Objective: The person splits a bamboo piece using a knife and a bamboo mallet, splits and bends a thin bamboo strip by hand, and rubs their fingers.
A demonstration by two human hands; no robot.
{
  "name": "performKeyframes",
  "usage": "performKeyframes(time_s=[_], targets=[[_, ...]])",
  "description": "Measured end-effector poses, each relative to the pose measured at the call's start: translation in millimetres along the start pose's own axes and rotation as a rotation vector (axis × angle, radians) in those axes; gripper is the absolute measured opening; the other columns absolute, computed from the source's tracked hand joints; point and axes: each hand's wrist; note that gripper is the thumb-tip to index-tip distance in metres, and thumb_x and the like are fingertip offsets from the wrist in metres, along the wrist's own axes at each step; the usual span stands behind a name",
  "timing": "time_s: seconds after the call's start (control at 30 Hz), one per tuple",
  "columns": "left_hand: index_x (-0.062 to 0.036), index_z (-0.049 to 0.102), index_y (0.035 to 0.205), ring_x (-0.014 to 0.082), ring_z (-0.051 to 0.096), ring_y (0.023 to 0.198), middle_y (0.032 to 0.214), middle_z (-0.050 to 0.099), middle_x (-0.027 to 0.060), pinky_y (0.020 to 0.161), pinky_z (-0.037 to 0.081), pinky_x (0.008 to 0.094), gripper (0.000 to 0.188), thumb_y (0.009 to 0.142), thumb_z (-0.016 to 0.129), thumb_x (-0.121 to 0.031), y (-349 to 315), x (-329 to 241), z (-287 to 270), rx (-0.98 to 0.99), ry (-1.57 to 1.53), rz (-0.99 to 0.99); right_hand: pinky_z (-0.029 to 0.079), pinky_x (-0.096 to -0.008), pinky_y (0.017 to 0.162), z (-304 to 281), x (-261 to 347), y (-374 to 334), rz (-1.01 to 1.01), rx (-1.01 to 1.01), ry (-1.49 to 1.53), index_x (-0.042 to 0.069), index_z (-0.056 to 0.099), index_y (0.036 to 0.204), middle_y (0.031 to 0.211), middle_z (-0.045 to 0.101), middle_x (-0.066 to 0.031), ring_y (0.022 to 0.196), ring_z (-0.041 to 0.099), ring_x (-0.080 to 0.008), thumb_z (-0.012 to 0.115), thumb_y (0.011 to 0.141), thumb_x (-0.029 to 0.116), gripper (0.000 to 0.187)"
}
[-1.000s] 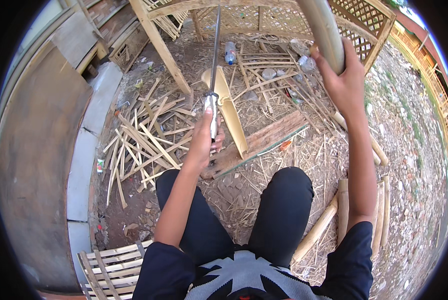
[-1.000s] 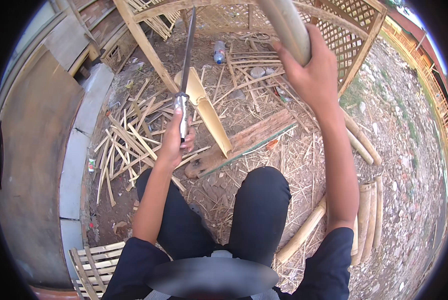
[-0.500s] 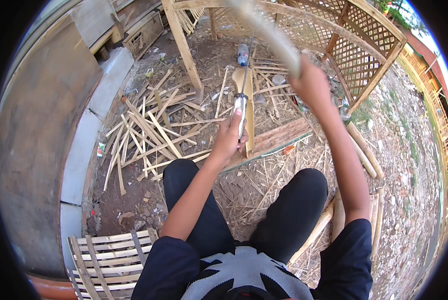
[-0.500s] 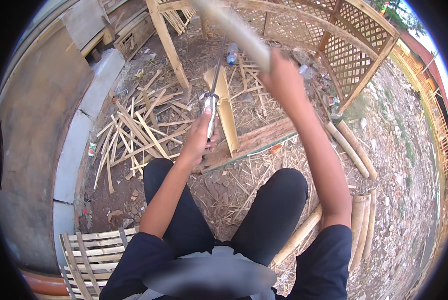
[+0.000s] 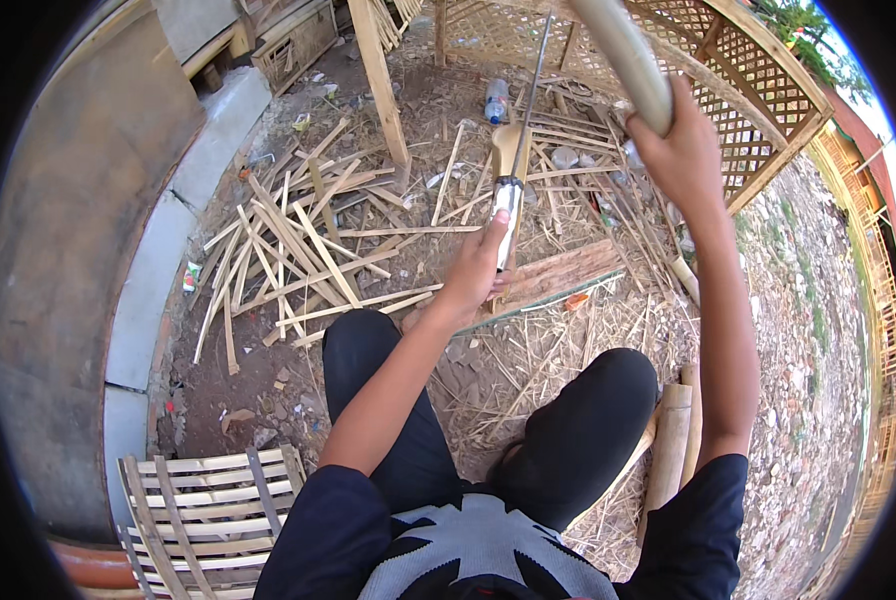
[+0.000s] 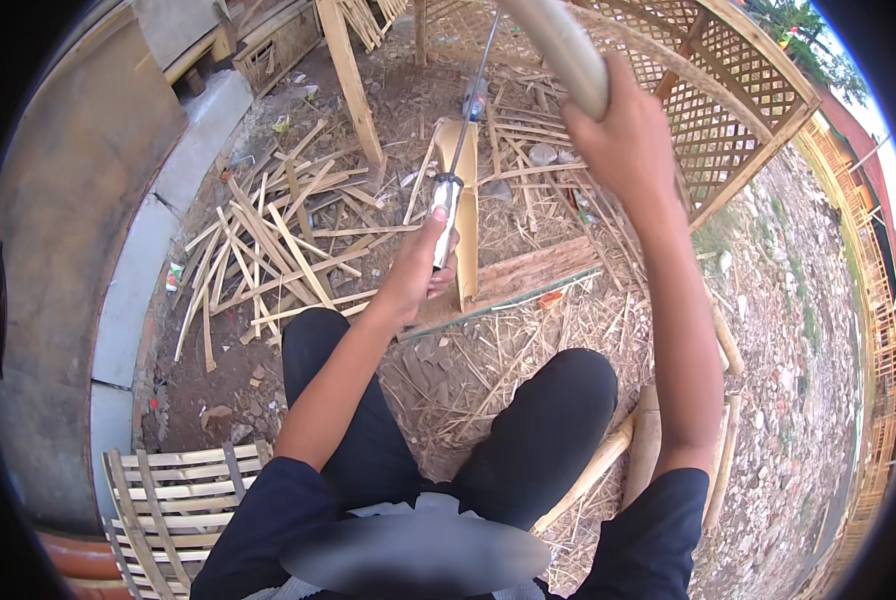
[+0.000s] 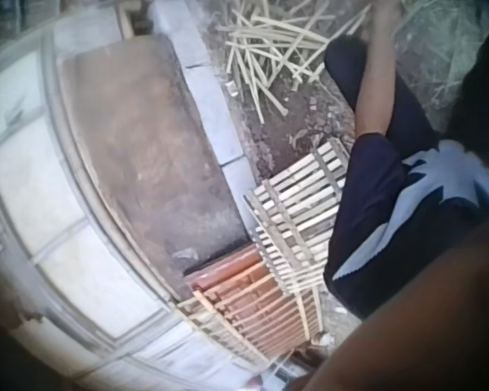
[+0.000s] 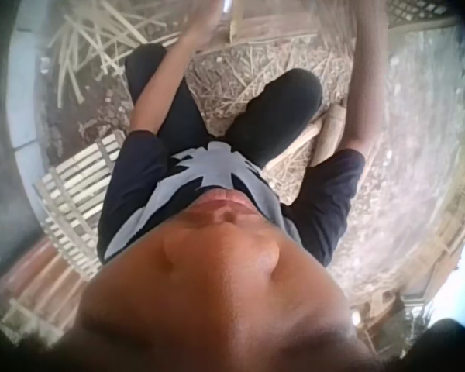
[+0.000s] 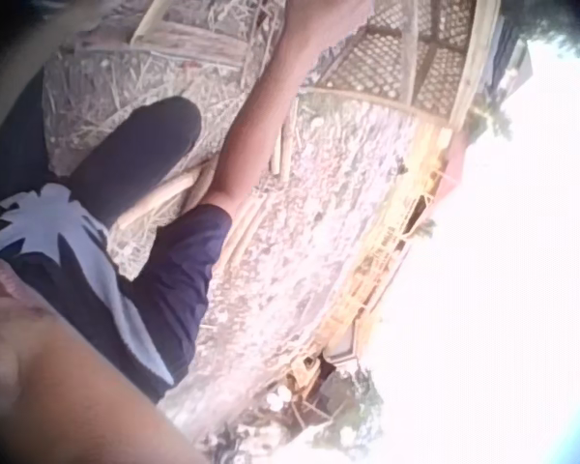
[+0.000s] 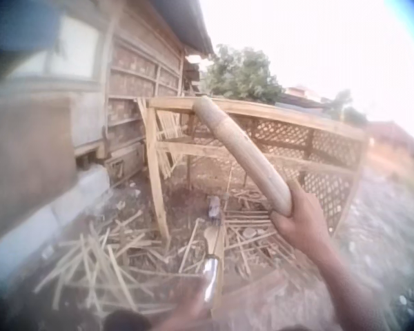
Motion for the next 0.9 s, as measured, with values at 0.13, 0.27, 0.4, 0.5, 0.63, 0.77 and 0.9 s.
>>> performKeyframes(time_s=[0.13, 0.27, 0.4, 0.5, 0.63, 0.77, 0.9], targets=[[-0.0132, 0.047, 0.087, 0.0048, 0.029, 0.042, 0.053, 0.036, -0.0057, 0.040, 0.023, 0.0225, 0.055, 0.100, 0.038, -0.066, 5, 10, 4, 0.025, -0.031, 0.027, 0.052, -0.0328, 0.060, -36, 17, 26, -0.150, -0.319, 0.102, 0.001, 0.064, 0.118, 0.085, 0.071, -0.0133, 0.066, 0.067, -0.0180, 0.075, 0.084, 0.029, 0.046], [-0.0118, 0.047, 0.086, 0.0047, 0.028, 0.040, 0.053, 0.037, -0.0051, 0.039, 0.023, 0.0227, 0.055, 0.101, 0.038, -0.064, 6, 11, 0, 0.016, -0.039, 0.067, 0.053, -0.0264, 0.055, -51, 48, 35, 0.000, -0.514, 0.428, -0.001, 0.063, 0.117, 0.080, 0.067, -0.0089, 0.060, 0.062, -0.0133, 0.074, 0.087, 0.021, 0.039], [-0.0111, 0.047, 0.086, 0.0050, 0.028, 0.040, 0.052, 0.036, -0.0047, 0.038, 0.023, 0.0230, 0.055, 0.102, 0.037, -0.063, 7, 18, 11, 0.037, -0.056, 0.087, 0.056, -0.0426, 0.067, 11, -4, -4, -0.008, -0.099, 0.260, 0.001, 0.064, 0.103, 0.084, 0.071, -0.0182, 0.073, 0.071, -0.0295, 0.073, 0.081, 0.018, 0.030], [-0.0112, 0.047, 0.085, 0.0055, 0.027, 0.039, 0.051, 0.035, -0.0046, 0.037, 0.022, 0.0233, 0.055, 0.101, 0.037, -0.063, 5, 20, 8, 0.058, -0.120, 0.020, 0.055, -0.0529, 0.078, 64, -37, -32, 0.030, 0.389, -0.244, 0.006, 0.057, 0.105, 0.088, 0.070, -0.0228, 0.084, 0.070, -0.0424, 0.070, 0.078, 0.024, 0.035], [-0.0115, 0.045, 0.084, 0.0062, 0.026, 0.038, 0.050, 0.033, -0.0045, 0.037, 0.021, 0.0237, 0.058, 0.101, 0.035, -0.066, 13, 31, 5, -0.053, -0.128, 0.017, 0.056, -0.0514, 0.078, 36, -33, -28, 0.006, 0.412, -0.258, 0.007, 0.057, 0.108, 0.087, 0.070, -0.0219, 0.084, 0.069, -0.0415, 0.069, 0.078, 0.023, 0.036], [-0.0106, 0.046, 0.077, 0.0066, 0.035, 0.044, 0.058, 0.040, -0.0037, 0.040, 0.026, 0.0248, 0.058, 0.102, 0.038, -0.062, 3, 30, 2, 0.005, -0.115, 0.025, 0.058, -0.0441, 0.068, 6, -25, -1, -0.083, 0.200, -0.220, 0.007, 0.059, 0.116, 0.086, 0.072, -0.0176, 0.074, 0.072, -0.0311, 0.071, 0.080, 0.024, 0.041], [-0.0106, 0.047, 0.078, 0.0058, 0.036, 0.046, 0.061, 0.040, -0.0043, 0.042, 0.027, 0.0242, 0.056, 0.103, 0.039, -0.061, 7, 36, 10, -0.058, -0.081, 0.037, 0.056, -0.0323, 0.066, -41, -8, 40, -0.234, -0.079, -0.061, 0.004, 0.063, 0.122, 0.083, 0.073, -0.0134, 0.070, 0.071, -0.0188, 0.072, 0.084, 0.031, 0.047]])
Point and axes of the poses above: each hand's wrist, its own y-axis towards the middle knuckle, its own z-axis out of the palm, x = y × z
